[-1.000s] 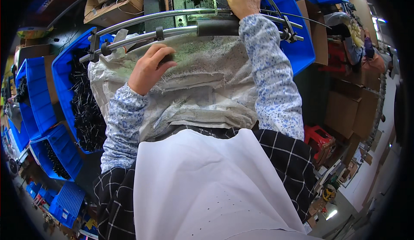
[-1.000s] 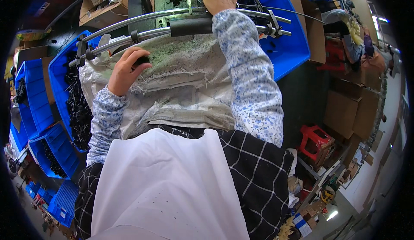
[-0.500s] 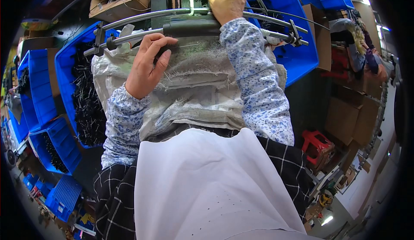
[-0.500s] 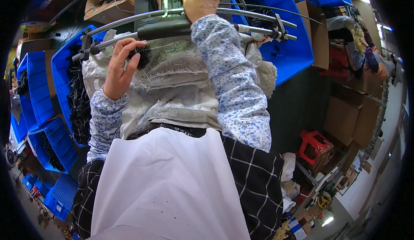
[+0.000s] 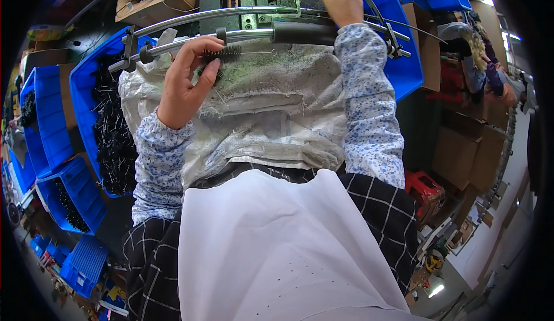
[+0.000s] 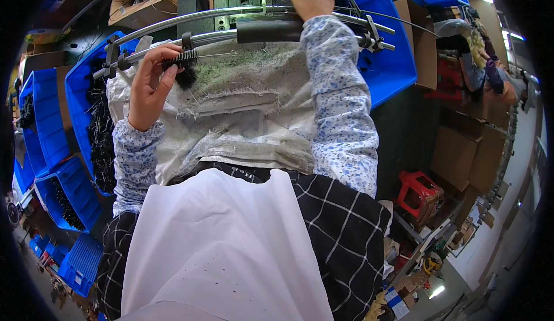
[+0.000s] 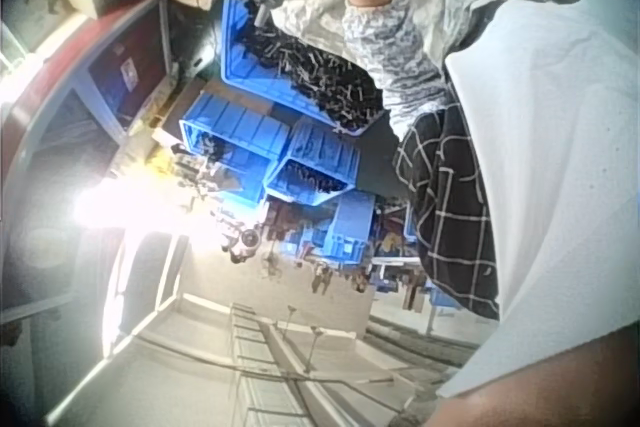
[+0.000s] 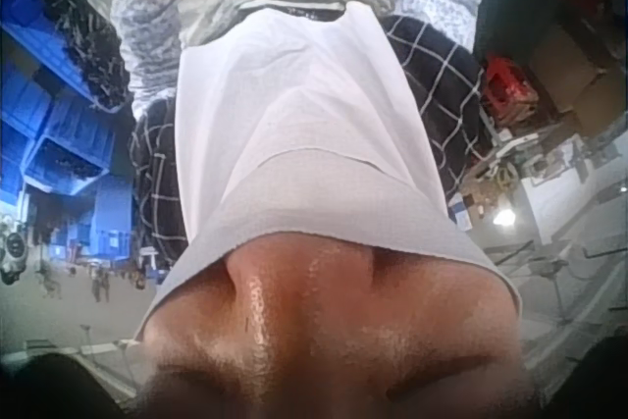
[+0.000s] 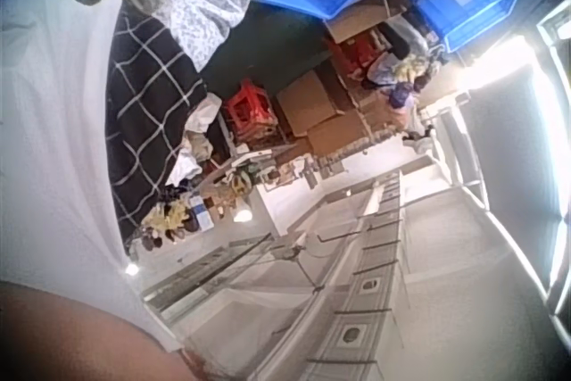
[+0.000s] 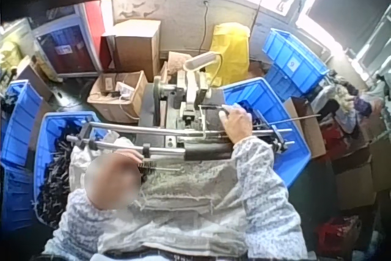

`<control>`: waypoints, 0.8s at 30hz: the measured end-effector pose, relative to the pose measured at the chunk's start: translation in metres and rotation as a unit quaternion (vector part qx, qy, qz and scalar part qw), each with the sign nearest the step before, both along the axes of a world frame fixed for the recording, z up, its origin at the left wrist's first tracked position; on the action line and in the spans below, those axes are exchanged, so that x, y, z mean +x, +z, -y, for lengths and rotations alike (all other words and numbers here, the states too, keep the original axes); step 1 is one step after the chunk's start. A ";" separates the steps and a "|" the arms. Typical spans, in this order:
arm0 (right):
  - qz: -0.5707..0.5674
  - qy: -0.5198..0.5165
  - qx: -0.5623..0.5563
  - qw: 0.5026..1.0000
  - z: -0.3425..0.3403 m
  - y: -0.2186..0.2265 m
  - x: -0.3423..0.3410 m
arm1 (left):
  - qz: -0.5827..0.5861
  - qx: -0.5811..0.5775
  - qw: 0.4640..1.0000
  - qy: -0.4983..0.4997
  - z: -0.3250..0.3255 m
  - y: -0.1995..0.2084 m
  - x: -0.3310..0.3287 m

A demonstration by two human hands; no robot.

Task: The person assembles small black bristle brushes by inserting metal wire loops into the bristle heads. They pick up brushes from a white sack, insert the wire, and place the finished items into a blue bin. The process is repeated continuously throughout the clip.

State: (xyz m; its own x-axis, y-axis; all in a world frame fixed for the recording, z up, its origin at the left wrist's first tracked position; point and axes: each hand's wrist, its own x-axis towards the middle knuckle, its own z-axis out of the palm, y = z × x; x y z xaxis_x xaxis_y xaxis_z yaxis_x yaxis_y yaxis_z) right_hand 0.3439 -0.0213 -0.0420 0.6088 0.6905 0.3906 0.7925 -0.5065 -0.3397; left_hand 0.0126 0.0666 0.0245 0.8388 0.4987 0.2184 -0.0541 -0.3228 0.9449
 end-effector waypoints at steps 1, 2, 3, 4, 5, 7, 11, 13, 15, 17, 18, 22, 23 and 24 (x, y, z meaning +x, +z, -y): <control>0.010 -0.005 -0.024 1.000 0.006 0.007 0.011 | 0.007 0.002 1.000 -0.010 -0.002 0.002 0.003; 0.019 -0.016 0.010 1.000 0.006 0.006 0.019 | 0.000 0.000 1.000 -0.014 -0.002 0.003 0.004; 0.034 -0.007 -0.028 0.999 0.005 0.007 0.024 | -0.007 -0.001 1.000 -0.019 -0.001 0.005 0.006; 0.050 0.002 -0.066 0.997 0.003 0.010 0.029 | -0.013 -0.001 1.000 -0.023 -0.001 0.007 0.008; 0.044 0.032 -0.079 0.995 0.003 0.008 0.036 | -0.006 -0.028 0.999 -0.032 0.001 0.009 0.010; 0.032 0.093 -0.105 0.990 0.007 0.007 0.053 | -0.010 -0.008 0.999 -0.044 0.000 0.012 0.010; 0.121 -0.073 -0.028 0.990 0.052 0.041 0.065 | -0.001 0.024 0.998 -0.060 0.003 0.011 0.013; 0.143 -0.140 -0.061 0.978 0.066 0.054 0.061 | -0.005 0.033 0.998 -0.060 0.010 0.008 0.020; 0.102 -0.229 -0.102 0.963 0.070 0.061 0.056 | -0.009 0.043 0.997 -0.064 0.017 0.007 0.027; 0.057 -0.312 -0.133 0.939 0.091 0.060 0.072 | 0.005 0.042 0.995 -0.094 0.022 0.010 0.034; 0.033 -0.309 -0.181 0.933 0.111 0.049 0.096 | 0.012 0.041 0.993 -0.112 0.024 0.011 0.037; 0.050 -0.251 -0.027 0.966 0.110 0.054 0.064 | -0.006 0.023 0.995 -0.096 0.027 0.008 0.035; 0.016 -0.139 0.002 0.990 0.104 0.066 0.034 | -0.009 0.035 0.995 -0.091 0.027 0.004 0.034; -0.085 -0.042 0.020 0.995 0.094 0.065 0.006 | -0.013 0.052 0.995 -0.078 0.030 0.001 0.034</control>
